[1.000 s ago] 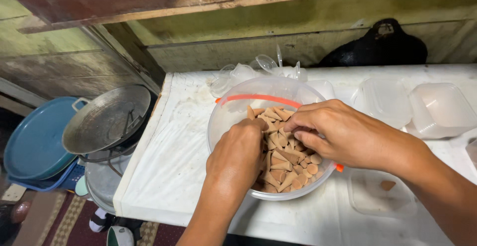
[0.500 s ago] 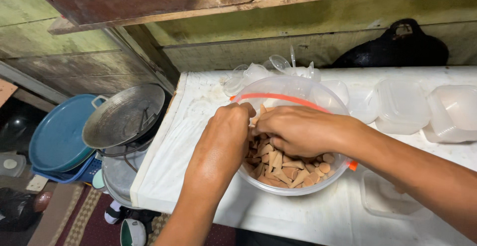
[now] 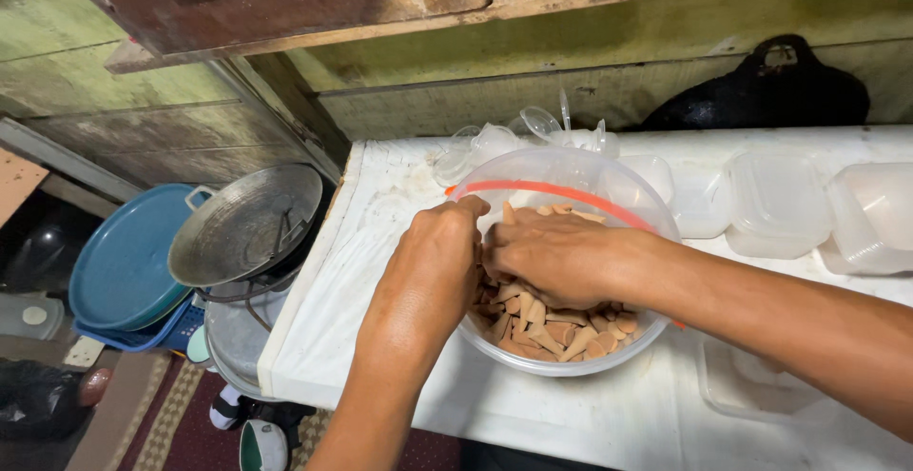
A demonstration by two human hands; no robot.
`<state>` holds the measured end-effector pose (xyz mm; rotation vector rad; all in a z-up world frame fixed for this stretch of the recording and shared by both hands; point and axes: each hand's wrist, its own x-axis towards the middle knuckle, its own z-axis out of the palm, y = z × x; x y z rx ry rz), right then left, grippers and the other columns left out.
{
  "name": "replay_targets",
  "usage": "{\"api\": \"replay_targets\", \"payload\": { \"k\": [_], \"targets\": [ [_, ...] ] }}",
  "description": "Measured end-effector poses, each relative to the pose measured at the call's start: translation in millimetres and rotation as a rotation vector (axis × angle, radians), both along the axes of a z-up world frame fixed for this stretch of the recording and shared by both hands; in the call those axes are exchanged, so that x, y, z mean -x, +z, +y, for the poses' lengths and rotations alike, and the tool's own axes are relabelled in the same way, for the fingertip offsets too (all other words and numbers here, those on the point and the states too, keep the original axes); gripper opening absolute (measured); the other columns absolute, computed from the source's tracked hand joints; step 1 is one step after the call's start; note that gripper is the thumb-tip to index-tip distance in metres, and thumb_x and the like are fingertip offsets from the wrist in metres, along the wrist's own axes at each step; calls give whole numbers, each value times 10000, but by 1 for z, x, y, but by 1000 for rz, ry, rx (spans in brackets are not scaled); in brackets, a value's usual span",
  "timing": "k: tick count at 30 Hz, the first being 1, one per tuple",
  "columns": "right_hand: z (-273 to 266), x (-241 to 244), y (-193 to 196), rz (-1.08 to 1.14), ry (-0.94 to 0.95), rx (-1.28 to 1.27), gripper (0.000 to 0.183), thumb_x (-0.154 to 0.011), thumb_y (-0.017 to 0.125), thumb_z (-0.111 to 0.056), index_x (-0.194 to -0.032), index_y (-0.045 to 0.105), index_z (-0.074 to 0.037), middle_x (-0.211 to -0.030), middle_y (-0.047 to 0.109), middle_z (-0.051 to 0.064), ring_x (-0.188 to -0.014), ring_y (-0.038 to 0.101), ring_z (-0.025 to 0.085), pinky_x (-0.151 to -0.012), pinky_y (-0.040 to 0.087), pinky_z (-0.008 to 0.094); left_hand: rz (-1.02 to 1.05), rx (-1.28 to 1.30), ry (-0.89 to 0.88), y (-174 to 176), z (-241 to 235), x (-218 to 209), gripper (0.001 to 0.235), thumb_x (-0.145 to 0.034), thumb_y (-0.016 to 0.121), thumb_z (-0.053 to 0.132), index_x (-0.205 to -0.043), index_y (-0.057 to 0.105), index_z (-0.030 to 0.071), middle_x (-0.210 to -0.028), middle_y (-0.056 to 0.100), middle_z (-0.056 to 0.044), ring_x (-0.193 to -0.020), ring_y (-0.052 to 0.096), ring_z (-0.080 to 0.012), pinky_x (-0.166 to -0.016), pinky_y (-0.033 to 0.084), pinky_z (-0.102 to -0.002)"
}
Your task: The person transfers small brown conical items from a large clear bucket into small clear plastic containers. They pick up handfuls of the items and place them into the containers, arranging them neatly inside.
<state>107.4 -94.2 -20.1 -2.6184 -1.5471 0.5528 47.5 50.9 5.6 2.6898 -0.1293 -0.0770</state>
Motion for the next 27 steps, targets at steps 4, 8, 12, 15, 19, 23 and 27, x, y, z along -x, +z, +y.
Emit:
{"api": "replay_targets", "payload": {
  "k": [4, 8, 12, 15, 19, 23, 27],
  "targets": [
    [-2, -4, -22, 19, 41, -37, 268, -831, 591, 37, -1069, 696, -29, -1012, 658, 124, -943, 621, 315, -753, 553, 392, 4, 12, 5, 3, -1, 3, 446, -853, 522, -148, -1276, 606, -34, -935, 697, -201, -907, 742, -390, -771, 613, -509],
    [-12, -5, -23, 123, 31, -105, 162, -866, 585, -29, -981, 697, -14, -951, 708, 176, -902, 688, 360, -744, 572, 441, -13, 15, 2, 5, -1, 6, 457, -848, 519, -157, -1281, 602, -37, -942, 697, -209, -917, 742, -387, -772, 609, -512],
    [-36, 6, 9, 161, -100, -141, 104, -889, 610, -152, -903, 654, -59, -861, 719, 186, -837, 699, 416, -717, 568, 483, -29, 10, -32, 2, -4, 13, 417, -873, 528, -103, -1275, 610, -25, -903, 691, -184, -870, 750, -338, -744, 612, -471],
    [-65, 20, 41, 219, -281, -199, 131, -924, 589, -174, -979, 569, -57, -849, 734, 213, -837, 704, 443, -725, 567, 511, -81, 110, -126, 12, -26, 18, 363, -889, 534, -50, -1237, 637, -33, -868, 686, -190, -847, 740, -366, -724, 606, -489],
    [-108, 36, 52, 201, -593, -106, 192, -967, 557, -427, -1044, 534, -252, -801, 715, -39, -685, 634, 171, -688, 480, 311, -109, 170, -236, -4, -52, 20, 325, -848, 426, 17, -1085, 640, 78, -904, 630, -127, -802, 604, -350, -623, 448, -444],
    [-166, 58, 32, -59, -518, -538, 217, -906, 623, -356, -1042, 728, -223, -834, 818, -117, -642, 725, 111, -613, 519, 277, -332, 131, -376, -13, -87, 23, 261, -930, 503, 77, -1168, 609, 63, -1039, 596, -125, -958, 557, -355, -734, 426, -493],
    [-211, 84, -4, -127, -711, -479, 354, -910, 583, -349, -1204, 739, -230, -1068, 807, -73, -929, 741, 147, -839, 514, 311, -430, 276, -572, -11, -121, 28, 284, -965, 545, 47, -1237, 596, -14, -1008, 526, -146, -887, 519, -350, -775, 438, -446]
  ]
}}
